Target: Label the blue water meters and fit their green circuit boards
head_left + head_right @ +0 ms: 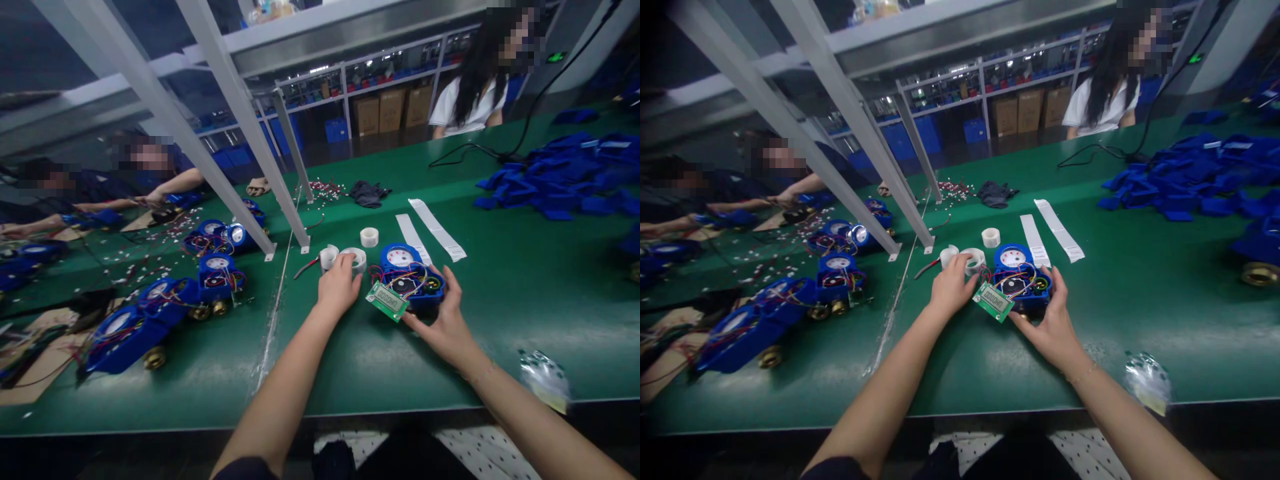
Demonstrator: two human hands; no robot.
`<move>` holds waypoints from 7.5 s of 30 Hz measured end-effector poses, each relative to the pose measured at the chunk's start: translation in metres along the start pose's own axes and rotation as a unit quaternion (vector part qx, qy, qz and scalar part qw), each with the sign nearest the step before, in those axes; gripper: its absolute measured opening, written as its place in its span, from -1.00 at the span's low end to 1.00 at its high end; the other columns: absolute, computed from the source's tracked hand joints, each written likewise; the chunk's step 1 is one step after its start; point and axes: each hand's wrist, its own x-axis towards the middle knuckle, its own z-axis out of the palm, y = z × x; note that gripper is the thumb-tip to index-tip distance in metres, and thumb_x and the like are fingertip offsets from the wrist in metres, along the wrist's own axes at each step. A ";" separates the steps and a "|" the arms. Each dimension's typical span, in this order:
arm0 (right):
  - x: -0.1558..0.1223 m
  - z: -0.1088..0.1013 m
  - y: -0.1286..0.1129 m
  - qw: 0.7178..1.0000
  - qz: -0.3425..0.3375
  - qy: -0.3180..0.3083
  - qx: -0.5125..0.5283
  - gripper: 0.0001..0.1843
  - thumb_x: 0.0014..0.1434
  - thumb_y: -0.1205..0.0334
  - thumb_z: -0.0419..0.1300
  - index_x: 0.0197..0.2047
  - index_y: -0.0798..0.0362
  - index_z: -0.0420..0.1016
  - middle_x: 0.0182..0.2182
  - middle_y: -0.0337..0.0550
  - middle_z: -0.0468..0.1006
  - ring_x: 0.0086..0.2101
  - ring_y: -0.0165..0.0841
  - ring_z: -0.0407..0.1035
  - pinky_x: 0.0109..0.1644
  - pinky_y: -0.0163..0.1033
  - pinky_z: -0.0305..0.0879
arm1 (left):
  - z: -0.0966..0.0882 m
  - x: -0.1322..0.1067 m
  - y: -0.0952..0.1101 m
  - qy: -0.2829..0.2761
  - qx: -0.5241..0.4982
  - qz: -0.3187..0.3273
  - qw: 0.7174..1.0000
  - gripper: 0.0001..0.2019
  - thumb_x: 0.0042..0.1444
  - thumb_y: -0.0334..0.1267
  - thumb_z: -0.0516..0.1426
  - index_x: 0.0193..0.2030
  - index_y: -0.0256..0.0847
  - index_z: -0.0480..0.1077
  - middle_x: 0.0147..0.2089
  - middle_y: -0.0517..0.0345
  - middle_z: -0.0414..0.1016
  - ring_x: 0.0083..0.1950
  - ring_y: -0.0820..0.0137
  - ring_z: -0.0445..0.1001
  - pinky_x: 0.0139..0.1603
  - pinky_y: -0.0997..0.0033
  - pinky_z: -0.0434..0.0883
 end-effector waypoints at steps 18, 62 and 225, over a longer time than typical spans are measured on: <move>-0.003 0.000 0.000 0.998 0.069 0.006 -0.004 0.26 0.03 -0.17 0.46 0.53 0.03 -0.20 0.38 0.30 0.06 0.23 0.17 0.29 0.31 0.28 0.32 | -0.031 0.005 0.019 -0.011 -0.412 -0.088 0.907 -0.45 0.13 0.27 0.23 -0.14 -0.27 0.49 -0.64 0.33 0.32 -0.71 0.58 0.24 -0.74 0.65 0.04; -0.011 -0.024 -0.124 0.943 0.178 0.030 0.281 -0.71 0.15 -0.05 0.45 -0.27 0.01 0.70 -0.53 -0.26 0.50 -0.52 -0.49 0.25 -0.44 -0.36 0.19 | -0.016 -0.082 0.096 -0.077 -0.415 -0.014 0.906 -0.60 0.28 0.09 0.24 -0.06 -0.25 0.50 -0.38 0.12 0.61 -0.55 0.41 0.59 -0.65 0.63 0.31; 0.006 -0.059 -0.132 0.999 0.027 -0.001 0.026 -0.83 0.31 0.03 0.32 -0.24 -0.07 0.56 0.01 -0.14 0.44 0.17 -0.18 0.33 0.26 -0.02 0.20 | -0.033 -0.068 0.074 -0.017 -0.079 0.378 0.922 -0.55 0.00 -0.07 0.34 -0.01 -0.23 0.43 -0.17 0.06 0.63 -0.26 0.29 0.63 -0.34 0.38 0.49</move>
